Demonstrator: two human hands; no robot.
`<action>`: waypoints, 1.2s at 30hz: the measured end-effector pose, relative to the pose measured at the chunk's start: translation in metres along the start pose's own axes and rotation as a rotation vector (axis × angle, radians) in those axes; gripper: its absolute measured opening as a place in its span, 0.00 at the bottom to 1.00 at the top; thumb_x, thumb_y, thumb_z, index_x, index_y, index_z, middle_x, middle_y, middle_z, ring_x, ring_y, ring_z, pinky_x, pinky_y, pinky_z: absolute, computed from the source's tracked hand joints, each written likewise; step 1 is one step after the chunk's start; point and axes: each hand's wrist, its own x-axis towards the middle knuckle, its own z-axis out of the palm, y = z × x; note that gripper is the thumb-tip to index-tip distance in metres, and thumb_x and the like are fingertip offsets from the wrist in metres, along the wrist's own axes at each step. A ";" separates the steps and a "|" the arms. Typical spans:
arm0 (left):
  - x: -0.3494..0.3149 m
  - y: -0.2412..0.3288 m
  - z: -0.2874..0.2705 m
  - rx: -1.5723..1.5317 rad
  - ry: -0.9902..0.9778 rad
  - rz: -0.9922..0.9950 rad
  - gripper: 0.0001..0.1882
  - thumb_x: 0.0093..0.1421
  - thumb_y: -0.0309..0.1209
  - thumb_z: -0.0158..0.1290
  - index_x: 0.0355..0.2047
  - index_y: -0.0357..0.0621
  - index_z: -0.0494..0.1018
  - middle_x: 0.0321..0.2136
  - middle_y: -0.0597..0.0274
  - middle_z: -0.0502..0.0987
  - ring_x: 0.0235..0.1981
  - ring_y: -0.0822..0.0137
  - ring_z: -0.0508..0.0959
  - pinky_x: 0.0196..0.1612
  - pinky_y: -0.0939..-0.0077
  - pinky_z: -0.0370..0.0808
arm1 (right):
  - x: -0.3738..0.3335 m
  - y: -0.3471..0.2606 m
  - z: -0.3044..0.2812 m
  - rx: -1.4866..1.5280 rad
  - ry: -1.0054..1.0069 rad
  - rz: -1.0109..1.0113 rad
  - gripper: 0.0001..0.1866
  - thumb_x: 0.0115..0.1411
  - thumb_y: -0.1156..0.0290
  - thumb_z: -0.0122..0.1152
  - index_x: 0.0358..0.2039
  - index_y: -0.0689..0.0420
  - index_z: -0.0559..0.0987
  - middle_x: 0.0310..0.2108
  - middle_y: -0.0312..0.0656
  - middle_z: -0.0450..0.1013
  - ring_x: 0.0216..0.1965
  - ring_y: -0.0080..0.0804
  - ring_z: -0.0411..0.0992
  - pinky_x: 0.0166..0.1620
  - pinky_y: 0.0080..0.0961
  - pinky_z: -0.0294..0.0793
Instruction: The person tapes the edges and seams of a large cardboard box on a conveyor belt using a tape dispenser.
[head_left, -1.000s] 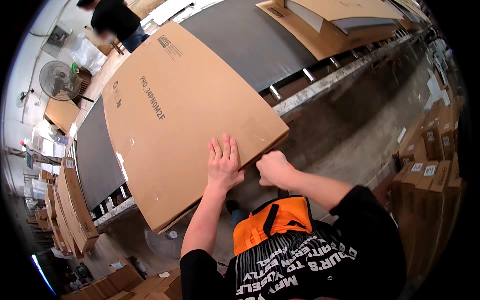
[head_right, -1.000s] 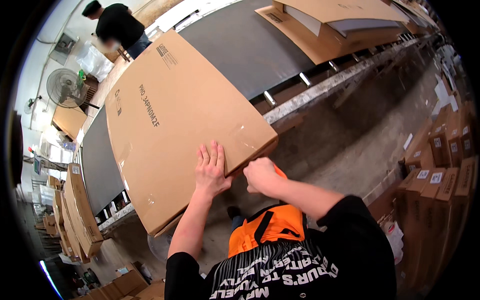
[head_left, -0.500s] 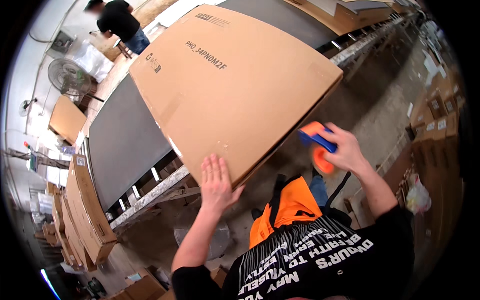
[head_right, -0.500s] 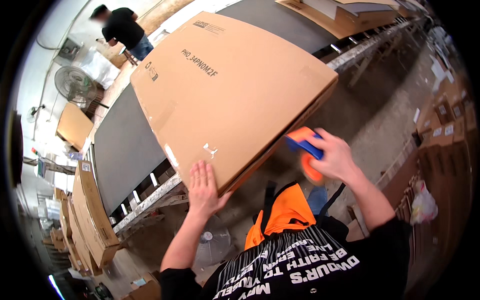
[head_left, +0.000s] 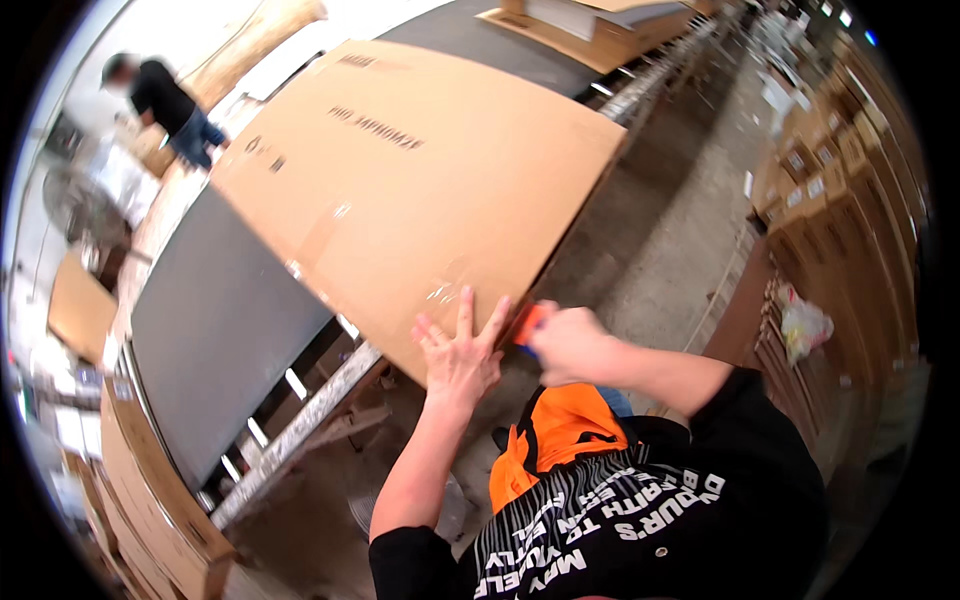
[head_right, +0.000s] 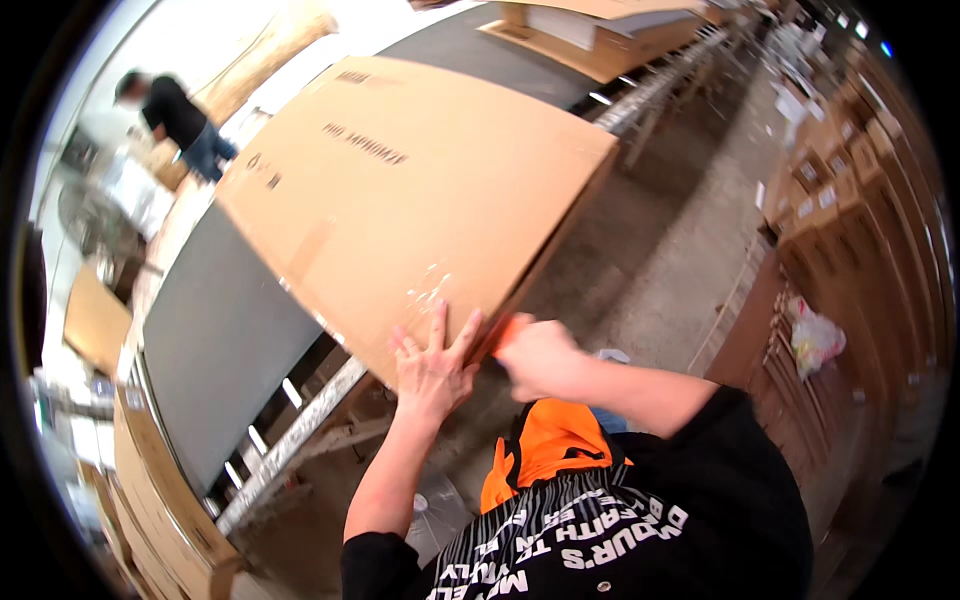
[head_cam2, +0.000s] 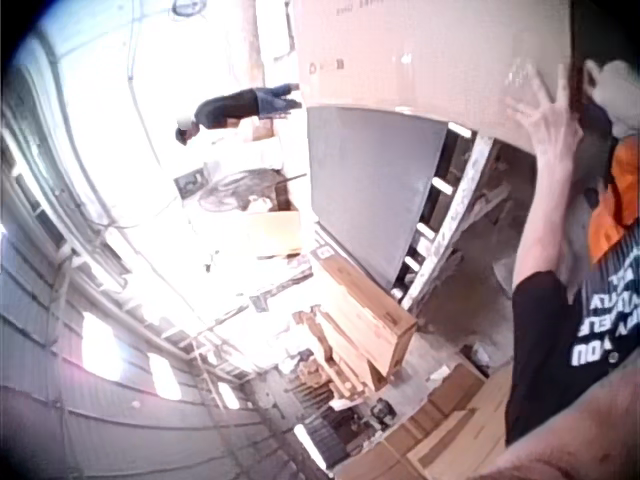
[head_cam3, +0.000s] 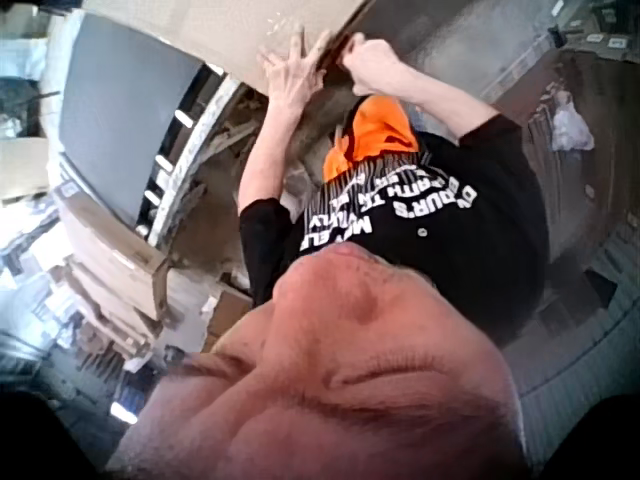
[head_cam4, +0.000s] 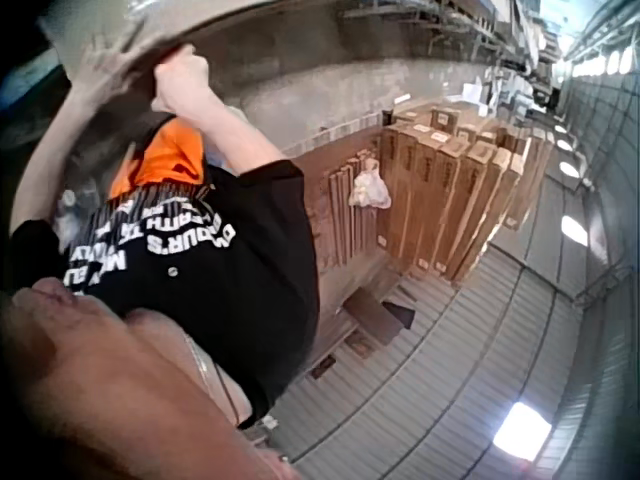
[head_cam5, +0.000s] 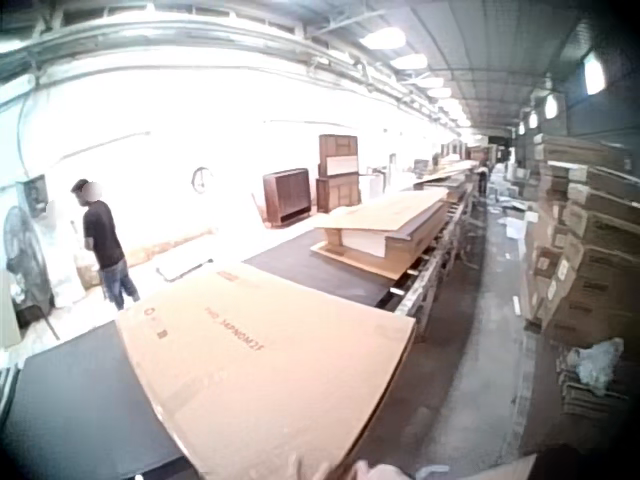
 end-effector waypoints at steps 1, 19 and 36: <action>0.001 0.000 0.000 0.014 -0.014 0.008 0.45 0.51 0.49 0.61 0.67 0.77 0.53 0.69 0.53 0.53 0.53 0.16 0.64 0.56 0.32 0.64 | 0.016 -0.014 0.003 -0.074 -0.069 -0.089 0.17 0.40 0.60 0.65 0.30 0.54 0.84 0.30 0.46 0.77 0.31 0.40 0.77 0.30 0.35 0.77; -0.051 -0.028 0.027 0.012 0.075 -0.028 0.34 0.55 0.53 0.55 0.63 0.73 0.63 0.64 0.50 0.62 0.56 0.17 0.61 0.56 0.29 0.63 | 0.092 0.505 -0.011 1.861 0.137 0.102 0.23 0.30 0.78 0.55 0.33 0.70 0.79 0.31 0.47 0.78 0.28 0.32 0.77 0.31 0.25 0.77; -0.064 -0.027 -0.002 0.094 -0.102 -0.006 0.37 0.58 0.51 0.54 0.64 0.53 0.59 0.62 0.36 0.61 0.54 0.21 0.63 0.54 0.29 0.64 | 0.003 0.304 0.101 2.450 1.204 0.319 0.38 0.43 0.77 0.53 0.61 0.65 0.67 0.30 0.38 0.73 0.22 0.23 0.68 0.28 0.18 0.69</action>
